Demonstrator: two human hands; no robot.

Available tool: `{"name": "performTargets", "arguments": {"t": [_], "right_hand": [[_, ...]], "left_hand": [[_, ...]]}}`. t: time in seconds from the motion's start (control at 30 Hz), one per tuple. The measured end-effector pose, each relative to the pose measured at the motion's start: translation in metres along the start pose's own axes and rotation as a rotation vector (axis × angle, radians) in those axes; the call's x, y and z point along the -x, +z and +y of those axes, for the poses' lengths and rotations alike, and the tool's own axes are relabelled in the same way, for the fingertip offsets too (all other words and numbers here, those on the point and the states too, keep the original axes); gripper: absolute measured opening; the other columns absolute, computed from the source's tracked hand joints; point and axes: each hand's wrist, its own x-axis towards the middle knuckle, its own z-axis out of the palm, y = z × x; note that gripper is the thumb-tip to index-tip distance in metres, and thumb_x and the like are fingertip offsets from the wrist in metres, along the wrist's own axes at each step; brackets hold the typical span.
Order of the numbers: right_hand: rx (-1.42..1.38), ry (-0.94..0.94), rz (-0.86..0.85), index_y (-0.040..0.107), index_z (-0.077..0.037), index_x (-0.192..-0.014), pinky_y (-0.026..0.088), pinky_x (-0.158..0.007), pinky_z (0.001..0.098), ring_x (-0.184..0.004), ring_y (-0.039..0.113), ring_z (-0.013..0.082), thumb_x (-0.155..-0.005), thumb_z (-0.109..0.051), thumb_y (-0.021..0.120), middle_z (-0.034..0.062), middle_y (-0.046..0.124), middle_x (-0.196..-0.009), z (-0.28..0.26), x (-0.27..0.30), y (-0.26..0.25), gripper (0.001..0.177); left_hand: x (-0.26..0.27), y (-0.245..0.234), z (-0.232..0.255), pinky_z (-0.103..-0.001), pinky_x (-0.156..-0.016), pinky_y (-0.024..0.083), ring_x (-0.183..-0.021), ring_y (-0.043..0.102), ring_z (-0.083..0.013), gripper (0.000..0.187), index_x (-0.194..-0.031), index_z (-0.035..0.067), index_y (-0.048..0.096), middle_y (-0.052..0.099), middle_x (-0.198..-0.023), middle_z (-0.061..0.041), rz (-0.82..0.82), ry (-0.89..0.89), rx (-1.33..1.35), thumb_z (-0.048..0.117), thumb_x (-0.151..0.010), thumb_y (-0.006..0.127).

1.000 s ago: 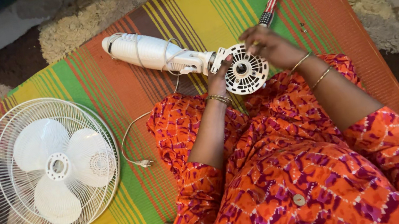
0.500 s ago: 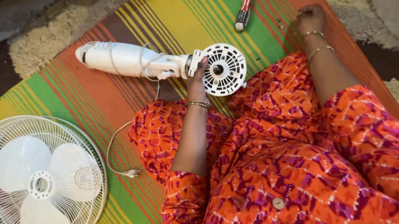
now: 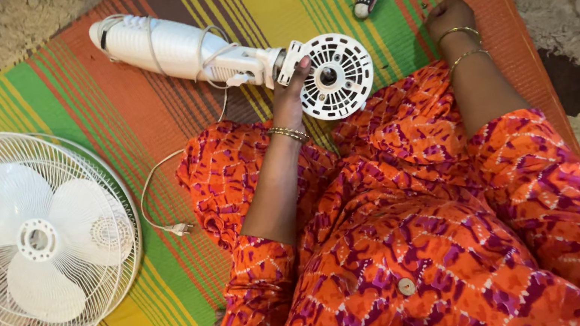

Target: The person uses a screwdriver to remove screws from the back cap of a disassembled electric fan. They then remove the cap and set it aside, exposing the fan's internal motor components.

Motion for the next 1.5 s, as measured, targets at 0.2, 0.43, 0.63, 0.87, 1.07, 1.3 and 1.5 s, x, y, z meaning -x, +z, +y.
{"name": "performTargets", "arguments": {"t": [0.2, 0.43, 0.63, 0.87, 1.07, 1.3, 1.5], "right_hand": [[-0.137, -0.003, 0.046, 0.065, -0.003, -0.091, 0.056, -0.07, 0.0381, -0.077, 0.071, 0.0254, -0.095, -0.013, 0.071, 0.0169, 0.07, -0.085, -0.004, 0.007, -0.005, 0.012], [-0.639, -0.208, 0.069, 0.057, -0.001, -0.098, 0.061, -0.067, 0.0296, -0.079, 0.072, 0.0165, -0.095, 0.007, 0.068, 0.0077, 0.07, -0.09, -0.013, 0.01, -0.013, 0.013], [-0.911, -0.108, -0.068, 0.06, 0.0, -0.105, 0.052, -0.061, 0.0263, -0.072, 0.066, 0.0126, -0.099, 0.004, 0.07, 0.0081, 0.069, -0.091, -0.051, 0.036, -0.038, 0.013], [-0.797, -0.469, -0.27, 0.076, 0.001, -0.12, 0.056, -0.081, 0.0244, -0.089, 0.064, 0.0101, -0.105, -0.003, 0.072, 0.0021, 0.07, -0.107, -0.155, 0.103, -0.09, 0.016], [-0.176, -0.886, -0.152, 0.08, -0.009, -0.111, 0.054, -0.094, 0.041, -0.106, 0.067, 0.0245, -0.095, -0.01, 0.082, 0.0094, 0.075, -0.106, -0.229, 0.156, -0.108, 0.016], [0.069, -1.106, -0.006, 0.081, -0.016, -0.106, 0.052, -0.099, 0.0433, -0.123, 0.067, 0.0257, -0.091, -0.01, 0.079, 0.0073, 0.076, -0.113, -0.239, 0.17, -0.111, 0.016], [0.128, -1.157, 0.011, 0.079, -0.017, -0.102, 0.049, -0.104, 0.0414, -0.137, 0.062, 0.0251, -0.096, -0.013, 0.079, -0.0008, 0.076, -0.109, -0.231, 0.166, -0.104, 0.008]], "left_hand": [[0.002, 0.0, 0.001, -0.04, -0.117, 0.041, -0.134, 0.057, -0.0309, 0.11, -0.146, -0.004, 0.048, 0.062, -0.139, -0.022, -0.035, 0.014, 0.046, 0.064, -0.068, 0.084], [0.002, 0.002, 0.002, -0.04, -0.109, 0.047, -0.122, 0.063, -0.0285, 0.097, -0.138, -0.003, 0.054, 0.067, -0.129, -0.018, -0.051, 0.004, 0.117, 0.054, -0.068, 0.089], [-0.008, -0.001, 0.0, -0.036, -0.102, 0.056, -0.109, 0.073, -0.0242, 0.078, -0.125, -0.003, 0.063, 0.075, -0.117, -0.017, -0.149, 0.05, 0.09, 0.041, -0.068, 0.093], [-0.005, 0.002, 0.004, -0.037, -0.098, 0.058, -0.105, 0.075, -0.0238, 0.076, -0.122, -0.001, 0.065, 0.076, -0.113, -0.016, -0.125, -0.009, 0.074, 0.044, -0.067, 0.091], [0.0, 0.006, 0.015, -0.037, -0.093, 0.059, -0.102, 0.075, -0.0249, 0.07, -0.12, -0.003, 0.068, 0.077, -0.112, -0.017, -0.136, -0.001, 0.094, 0.041, -0.071, 0.09], [-0.006, 0.006, 0.009, -0.037, -0.094, 0.056, -0.104, 0.073, -0.0246, 0.064, -0.121, -0.002, 0.069, 0.076, -0.114, -0.015, -0.154, 0.033, 0.121, 0.037, -0.074, 0.088], [-0.01, 0.006, 0.005, -0.036, -0.095, 0.057, -0.105, 0.074, -0.0237, 0.066, -0.122, -0.002, 0.069, 0.077, -0.115, -0.015, -0.136, 0.015, 0.07, 0.039, -0.073, 0.088]]}}
